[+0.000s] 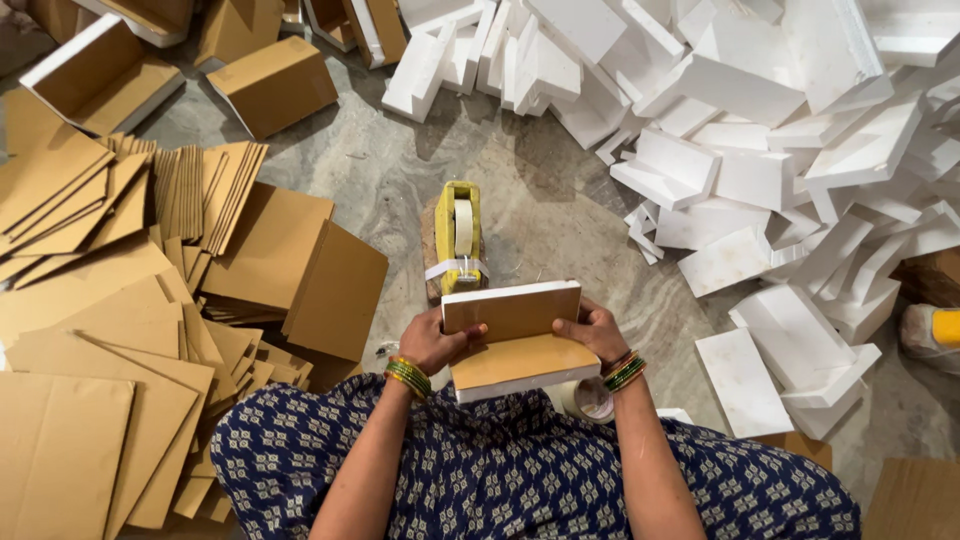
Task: The person sits on the floor and assembles small cardboard boxes by inserting white foam inserts into the cardboard shells. They use a tape dispenser to seal the boxes and place the finished units aside.
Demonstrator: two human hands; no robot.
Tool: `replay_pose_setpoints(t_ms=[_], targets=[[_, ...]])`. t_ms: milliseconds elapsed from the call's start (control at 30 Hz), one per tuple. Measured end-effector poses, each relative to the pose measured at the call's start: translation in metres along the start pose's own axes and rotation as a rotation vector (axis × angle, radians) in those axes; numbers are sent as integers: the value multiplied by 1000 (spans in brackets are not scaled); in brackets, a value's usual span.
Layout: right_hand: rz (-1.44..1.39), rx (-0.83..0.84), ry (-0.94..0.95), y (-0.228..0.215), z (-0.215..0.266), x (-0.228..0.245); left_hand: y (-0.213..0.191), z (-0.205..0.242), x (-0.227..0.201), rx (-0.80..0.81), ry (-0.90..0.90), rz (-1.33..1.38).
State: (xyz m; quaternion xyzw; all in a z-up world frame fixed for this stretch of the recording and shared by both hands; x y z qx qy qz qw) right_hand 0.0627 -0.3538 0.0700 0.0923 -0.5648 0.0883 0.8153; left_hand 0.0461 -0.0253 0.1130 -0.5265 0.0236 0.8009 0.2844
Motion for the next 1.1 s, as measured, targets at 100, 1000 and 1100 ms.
replay_pose_setpoints(t_ms=[100,1000,1100], targets=[[142,140,60,20,-1,1,-23,6,5,-96,28,-149],[1037,-345,-22,-107,-10,142,-152,48,97,-856,-433,-360],[1302,-557,715,-200,58,59,-142,40,97,-751,-512,-468]])
Point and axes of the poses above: each hand's wrist, its own z-axis away from the middle knuckle, its own y-axis out of the palm, x = y × z, the point moved 5 cm from there along -z, towards the middle knuckle, and after that the axes turned 8 degrees about x, right-handed, at the moved point
